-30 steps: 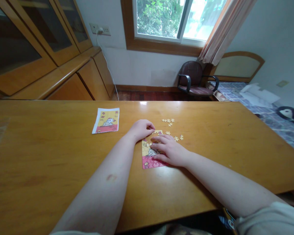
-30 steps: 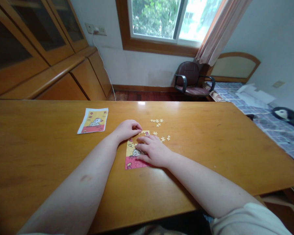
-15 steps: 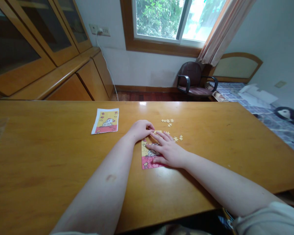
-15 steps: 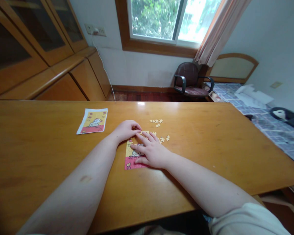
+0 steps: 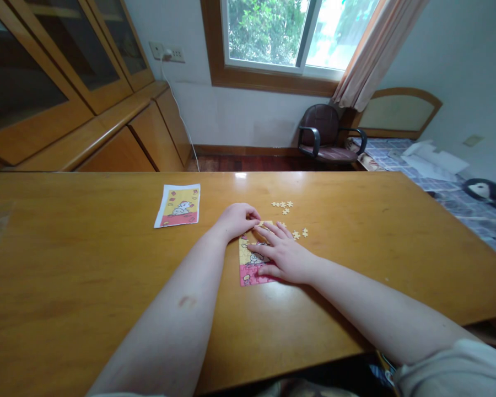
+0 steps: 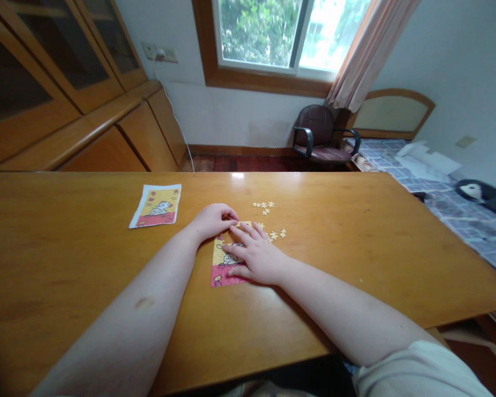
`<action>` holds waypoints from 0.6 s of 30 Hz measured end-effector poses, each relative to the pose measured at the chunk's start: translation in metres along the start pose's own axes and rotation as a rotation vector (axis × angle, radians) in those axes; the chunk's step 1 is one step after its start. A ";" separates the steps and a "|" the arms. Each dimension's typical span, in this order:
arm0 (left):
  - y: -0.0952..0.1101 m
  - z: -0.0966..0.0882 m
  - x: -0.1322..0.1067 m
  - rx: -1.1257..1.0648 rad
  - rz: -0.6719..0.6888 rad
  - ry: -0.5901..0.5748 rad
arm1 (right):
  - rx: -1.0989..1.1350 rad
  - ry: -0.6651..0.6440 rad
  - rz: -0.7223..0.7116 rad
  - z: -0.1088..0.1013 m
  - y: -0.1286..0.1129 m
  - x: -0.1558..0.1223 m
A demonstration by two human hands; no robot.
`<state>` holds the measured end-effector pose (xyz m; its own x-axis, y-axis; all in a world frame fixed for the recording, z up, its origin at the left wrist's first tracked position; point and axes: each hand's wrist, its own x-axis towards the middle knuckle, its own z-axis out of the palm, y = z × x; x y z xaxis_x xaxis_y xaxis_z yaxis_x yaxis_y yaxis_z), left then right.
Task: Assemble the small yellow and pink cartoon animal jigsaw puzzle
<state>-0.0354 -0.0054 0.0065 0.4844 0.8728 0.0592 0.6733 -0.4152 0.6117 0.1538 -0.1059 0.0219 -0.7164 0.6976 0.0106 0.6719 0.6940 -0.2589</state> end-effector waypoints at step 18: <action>0.001 -0.002 -0.003 -0.021 -0.019 -0.037 | 0.078 -0.018 0.212 -0.046 0.086 -0.031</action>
<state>-0.0377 -0.0077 0.0087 0.4924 0.8702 0.0183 0.6707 -0.3927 0.6293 0.2419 -0.0596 0.0437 -0.5645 0.8226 -0.0688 0.7917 0.5159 -0.3273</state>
